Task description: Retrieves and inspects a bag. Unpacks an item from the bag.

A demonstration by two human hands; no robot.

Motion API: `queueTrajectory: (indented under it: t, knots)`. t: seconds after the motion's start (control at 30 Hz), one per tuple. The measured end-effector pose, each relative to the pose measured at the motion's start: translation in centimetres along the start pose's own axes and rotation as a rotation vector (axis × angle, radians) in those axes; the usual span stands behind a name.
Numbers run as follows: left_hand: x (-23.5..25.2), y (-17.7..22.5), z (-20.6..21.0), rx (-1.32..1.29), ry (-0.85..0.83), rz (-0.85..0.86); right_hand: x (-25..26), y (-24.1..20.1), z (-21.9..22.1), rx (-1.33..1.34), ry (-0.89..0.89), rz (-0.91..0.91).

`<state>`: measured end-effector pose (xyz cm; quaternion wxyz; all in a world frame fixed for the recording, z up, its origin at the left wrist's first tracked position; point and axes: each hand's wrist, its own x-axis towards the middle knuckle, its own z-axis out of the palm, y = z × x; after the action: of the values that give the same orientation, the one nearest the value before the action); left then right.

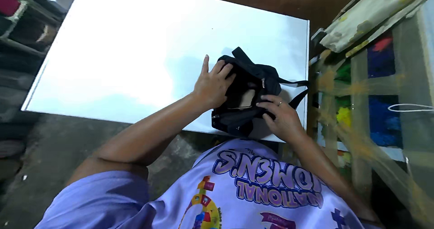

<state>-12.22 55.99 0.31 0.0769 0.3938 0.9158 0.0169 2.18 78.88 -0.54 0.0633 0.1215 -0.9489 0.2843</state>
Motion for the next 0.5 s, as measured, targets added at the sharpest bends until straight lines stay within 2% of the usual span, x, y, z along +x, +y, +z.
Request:
queueTrajectory:
  t: [0.1,0.17,0.2,0.27,0.33,0.37,0.4,0.43,0.5]
  knots:
    - [0.2,-0.4,-0.1,0.03,-0.03,0.008,-3.9,0.0,-0.8,0.142,0.185,0.153]
    - [0.3,-0.7,-0.1,0.095,-0.058,0.029,-8.8,0.3,-0.3,0.268,0.301,0.395]
    - [0.4,-0.9,-0.1,0.13,-0.076,0.036,-11.5,0.5,0.4,0.328,0.299,0.553]
    - [0.4,-1.3,0.2,0.176,-0.068,0.063,-16.3,0.0,2.1,0.371,0.116,0.899]
    - [0.4,-2.0,0.7,0.157,-0.022,0.104,-17.5,-3.6,2.3,0.288,-0.318,1.185]
    - [0.4,-2.3,0.7,0.123,0.008,0.117,-17.4,-5.6,2.1,0.262,-0.545,1.266]
    - [0.5,-2.5,0.4,0.064,0.035,0.117,-17.3,-7.5,2.3,0.262,-0.697,1.306]
    - [0.6,-2.8,-0.1,-0.024,0.067,0.102,-17.0,-9.0,2.9,0.29,-0.751,1.363]
    - [0.6,-3.2,-1.5,-0.228,0.126,0.035,-16.8,-10.9,4.9,0.3,-0.695,1.479]
